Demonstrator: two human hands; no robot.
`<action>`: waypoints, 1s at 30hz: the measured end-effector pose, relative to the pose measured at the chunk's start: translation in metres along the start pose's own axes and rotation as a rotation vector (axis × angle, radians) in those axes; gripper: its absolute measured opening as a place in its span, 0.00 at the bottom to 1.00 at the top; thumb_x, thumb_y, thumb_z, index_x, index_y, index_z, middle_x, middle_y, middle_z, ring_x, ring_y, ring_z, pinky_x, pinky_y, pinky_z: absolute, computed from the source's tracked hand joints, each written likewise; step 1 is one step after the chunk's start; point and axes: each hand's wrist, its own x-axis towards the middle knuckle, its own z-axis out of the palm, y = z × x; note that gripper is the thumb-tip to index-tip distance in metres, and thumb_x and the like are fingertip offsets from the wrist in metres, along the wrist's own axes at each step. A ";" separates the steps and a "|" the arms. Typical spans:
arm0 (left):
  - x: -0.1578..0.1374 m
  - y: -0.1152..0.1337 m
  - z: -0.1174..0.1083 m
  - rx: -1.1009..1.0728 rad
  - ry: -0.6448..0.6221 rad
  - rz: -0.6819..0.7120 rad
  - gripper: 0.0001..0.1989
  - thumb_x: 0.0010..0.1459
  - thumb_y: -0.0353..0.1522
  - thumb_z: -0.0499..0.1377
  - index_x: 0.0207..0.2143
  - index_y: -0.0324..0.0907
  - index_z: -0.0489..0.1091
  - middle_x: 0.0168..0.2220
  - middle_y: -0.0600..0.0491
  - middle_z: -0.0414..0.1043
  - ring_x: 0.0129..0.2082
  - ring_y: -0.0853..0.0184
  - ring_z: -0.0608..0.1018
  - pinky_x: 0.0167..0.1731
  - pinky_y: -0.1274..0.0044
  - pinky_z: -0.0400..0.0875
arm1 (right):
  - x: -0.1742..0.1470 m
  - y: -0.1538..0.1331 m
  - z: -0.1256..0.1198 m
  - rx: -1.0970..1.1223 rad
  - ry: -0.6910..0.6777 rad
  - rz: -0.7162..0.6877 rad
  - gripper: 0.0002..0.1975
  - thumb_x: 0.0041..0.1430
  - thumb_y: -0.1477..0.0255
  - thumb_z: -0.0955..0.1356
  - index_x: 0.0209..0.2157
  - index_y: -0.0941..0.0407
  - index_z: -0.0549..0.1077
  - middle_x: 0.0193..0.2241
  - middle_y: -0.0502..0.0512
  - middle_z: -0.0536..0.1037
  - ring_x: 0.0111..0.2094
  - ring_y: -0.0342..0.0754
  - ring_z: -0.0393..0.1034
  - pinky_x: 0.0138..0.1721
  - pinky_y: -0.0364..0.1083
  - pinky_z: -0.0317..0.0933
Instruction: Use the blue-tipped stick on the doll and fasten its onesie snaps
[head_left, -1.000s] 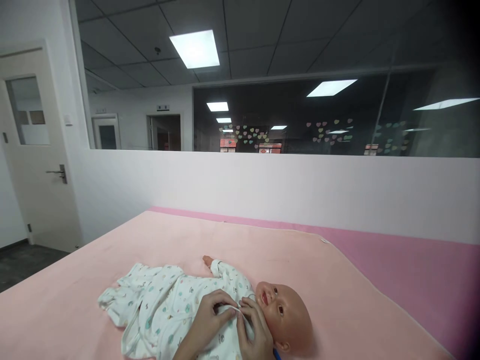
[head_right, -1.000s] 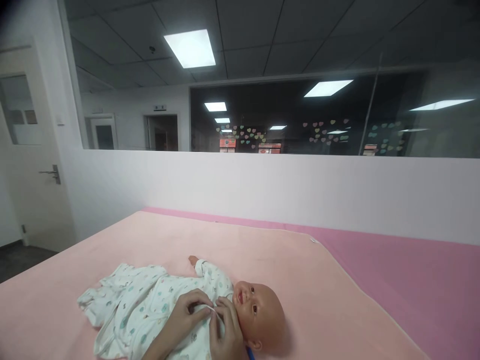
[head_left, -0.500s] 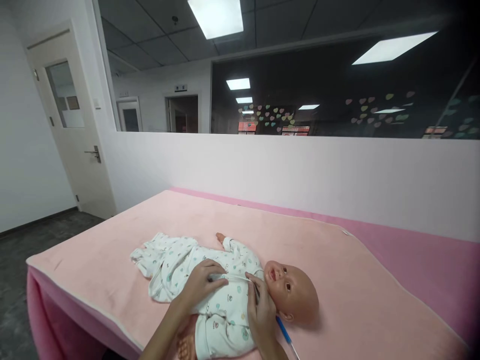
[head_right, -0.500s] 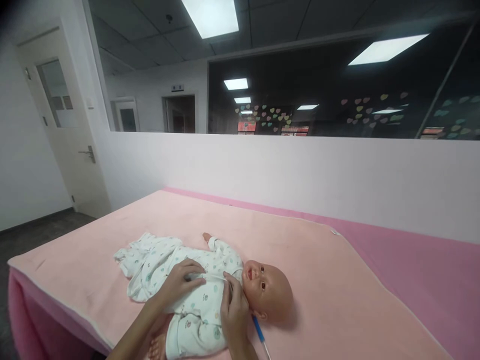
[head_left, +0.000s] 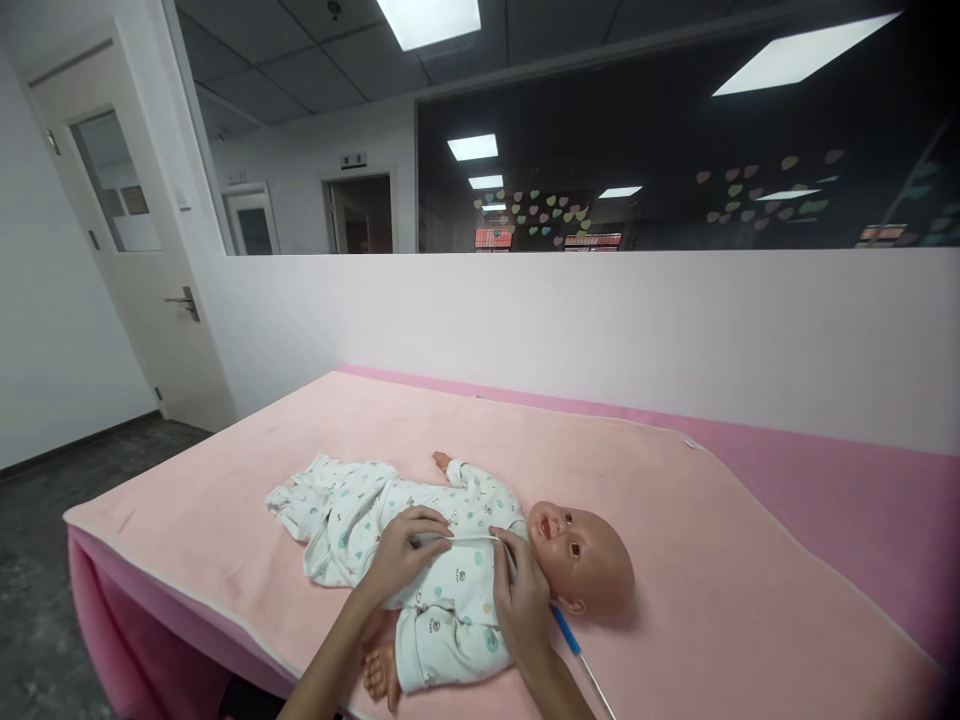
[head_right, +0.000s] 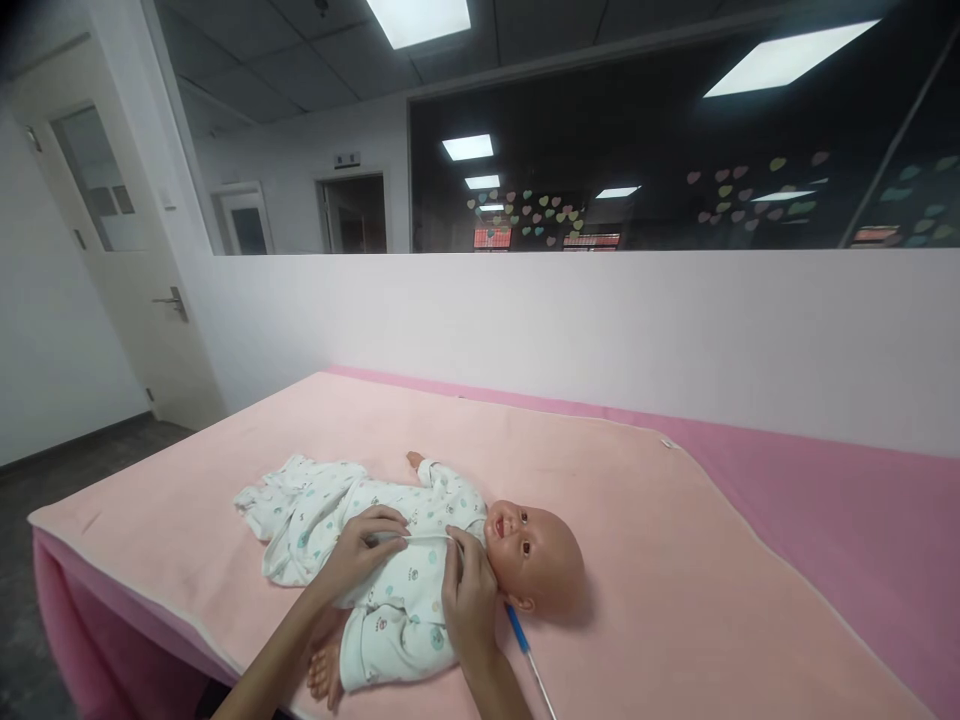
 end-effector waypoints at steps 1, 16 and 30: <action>0.000 -0.001 0.000 -0.021 0.009 -0.005 0.08 0.51 0.36 0.57 0.29 0.44 0.74 0.39 0.51 0.70 0.40 0.65 0.71 0.42 0.73 0.65 | 0.000 0.000 0.000 0.001 -0.005 -0.002 0.07 0.58 0.74 0.60 0.39 0.56 0.66 0.35 0.53 0.73 0.39 0.43 0.67 0.40 0.43 0.64; 0.003 0.004 0.008 0.267 0.052 0.038 0.10 0.55 0.37 0.51 0.28 0.43 0.68 0.30 0.55 0.72 0.30 0.68 0.72 0.31 0.78 0.63 | 0.001 -0.002 -0.001 0.023 -0.037 -0.026 0.07 0.58 0.76 0.60 0.38 0.56 0.66 0.33 0.52 0.73 0.37 0.43 0.67 0.39 0.42 0.63; 0.005 -0.002 0.002 0.157 0.004 0.073 0.11 0.54 0.39 0.53 0.32 0.44 0.73 0.33 0.52 0.74 0.34 0.66 0.74 0.37 0.75 0.67 | 0.003 -0.012 -0.005 0.056 -0.035 -0.150 0.07 0.54 0.79 0.59 0.33 0.56 0.66 0.37 0.57 0.71 0.42 0.47 0.65 0.42 0.48 0.63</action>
